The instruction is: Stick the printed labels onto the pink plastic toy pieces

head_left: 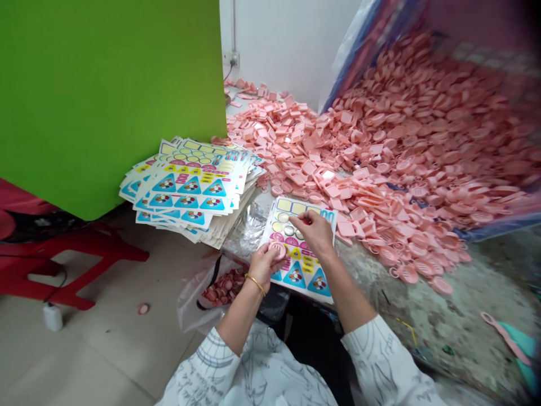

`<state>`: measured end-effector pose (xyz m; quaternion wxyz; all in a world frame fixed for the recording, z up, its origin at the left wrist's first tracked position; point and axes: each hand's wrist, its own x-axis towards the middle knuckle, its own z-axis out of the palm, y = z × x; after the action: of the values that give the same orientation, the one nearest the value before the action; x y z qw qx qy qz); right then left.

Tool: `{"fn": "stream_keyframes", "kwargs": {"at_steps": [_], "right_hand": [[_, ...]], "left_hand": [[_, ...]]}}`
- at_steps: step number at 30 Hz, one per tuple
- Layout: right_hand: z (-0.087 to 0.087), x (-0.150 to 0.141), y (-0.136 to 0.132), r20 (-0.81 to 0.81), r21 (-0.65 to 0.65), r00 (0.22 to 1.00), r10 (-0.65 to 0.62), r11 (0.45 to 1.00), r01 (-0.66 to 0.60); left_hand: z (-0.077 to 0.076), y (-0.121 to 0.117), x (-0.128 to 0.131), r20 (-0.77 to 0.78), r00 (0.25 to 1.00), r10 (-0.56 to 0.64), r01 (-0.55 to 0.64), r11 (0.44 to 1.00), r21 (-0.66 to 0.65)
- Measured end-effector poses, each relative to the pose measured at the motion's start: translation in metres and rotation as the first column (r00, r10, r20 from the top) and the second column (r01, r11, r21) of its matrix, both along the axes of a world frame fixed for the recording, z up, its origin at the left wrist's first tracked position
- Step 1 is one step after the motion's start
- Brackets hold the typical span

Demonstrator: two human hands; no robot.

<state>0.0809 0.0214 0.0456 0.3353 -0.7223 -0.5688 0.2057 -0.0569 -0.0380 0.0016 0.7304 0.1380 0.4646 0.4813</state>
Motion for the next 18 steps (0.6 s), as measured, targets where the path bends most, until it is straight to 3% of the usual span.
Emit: {"fn": "stream_keyframes", "kwargs": {"at_steps": [4, 7, 13, 18], "right_hand": [[0.010, 0.011, -0.028, 0.049, 0.167, 0.994, 0.101, 0.980, -0.108], [0.015, 0.021, -0.048, 0.097, 0.216, 0.976, 0.196, 0.953, -0.213], [0.016, 0.036, -0.078, 0.142, 0.179, 0.947, 0.289, 0.933, -0.312], [0.011, 0.037, -0.092, 0.164, 0.136, 0.932, 0.322, 0.929, -0.345]], "left_hand": [[0.009, -0.003, -0.005, 0.065, 0.997, -0.041, 0.036, 0.997, 0.073], [0.019, -0.009, -0.007, 0.144, 0.986, -0.079, 0.063, 0.992, 0.113], [0.030, -0.026, 0.000, 0.306, 0.944, -0.125, 0.115, 0.992, 0.052], [0.029, -0.037, 0.008, 0.335, 0.935, -0.115, 0.110, 0.993, 0.036]]}}
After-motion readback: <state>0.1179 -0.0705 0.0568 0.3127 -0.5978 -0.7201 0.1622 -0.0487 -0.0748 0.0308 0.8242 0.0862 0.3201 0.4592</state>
